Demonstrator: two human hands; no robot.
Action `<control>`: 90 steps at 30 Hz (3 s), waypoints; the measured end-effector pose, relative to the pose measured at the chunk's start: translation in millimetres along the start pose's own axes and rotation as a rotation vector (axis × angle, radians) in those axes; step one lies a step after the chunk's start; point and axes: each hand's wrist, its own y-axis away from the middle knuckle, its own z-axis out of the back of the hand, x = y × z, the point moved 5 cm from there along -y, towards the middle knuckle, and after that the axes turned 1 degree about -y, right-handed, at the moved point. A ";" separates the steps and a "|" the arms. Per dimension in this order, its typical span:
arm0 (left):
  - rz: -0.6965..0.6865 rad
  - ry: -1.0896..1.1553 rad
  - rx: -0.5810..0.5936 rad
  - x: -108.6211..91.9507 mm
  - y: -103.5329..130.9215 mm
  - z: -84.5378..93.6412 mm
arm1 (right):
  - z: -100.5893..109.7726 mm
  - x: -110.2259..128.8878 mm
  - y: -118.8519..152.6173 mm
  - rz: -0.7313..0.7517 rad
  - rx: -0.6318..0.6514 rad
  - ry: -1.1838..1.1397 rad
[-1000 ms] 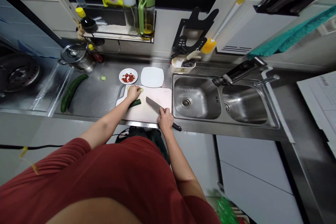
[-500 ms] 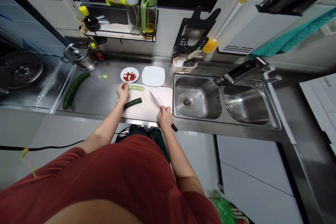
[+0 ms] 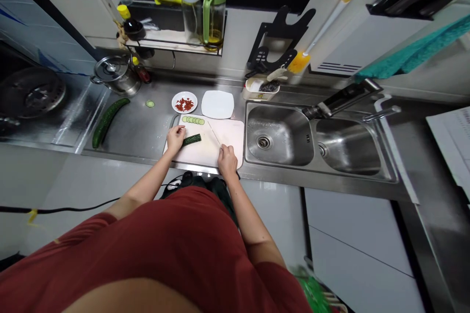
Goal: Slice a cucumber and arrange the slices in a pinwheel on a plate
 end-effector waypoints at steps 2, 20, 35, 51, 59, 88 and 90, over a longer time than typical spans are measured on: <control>-0.077 -0.038 0.053 -8.0 7.5 -2.9 | -0.4 6.2 -1.1 0.029 0.017 -0.036; -0.305 -0.075 0.342 -29.5 17.2 -23.0 | -19.7 41.8 -19.9 0.021 0.279 0.013; -0.337 -0.069 0.372 -22.6 16.9 -33.6 | -30.2 60.5 -24.5 0.037 0.356 0.035; -0.341 -0.044 0.389 -19.8 17.2 -36.4 | -35.6 59.7 -17.8 0.024 0.413 0.034; -0.418 0.036 0.328 -14.9 15.0 -39.4 | -31.4 53.2 -3.0 0.010 0.491 0.064; -0.440 0.024 0.336 -15.4 13.6 -40.0 | -44.3 75.4 -45.7 0.009 0.440 0.054; -0.437 0.021 0.336 -16.0 14.2 -39.2 | -43.6 73.1 -41.2 0.010 0.449 0.058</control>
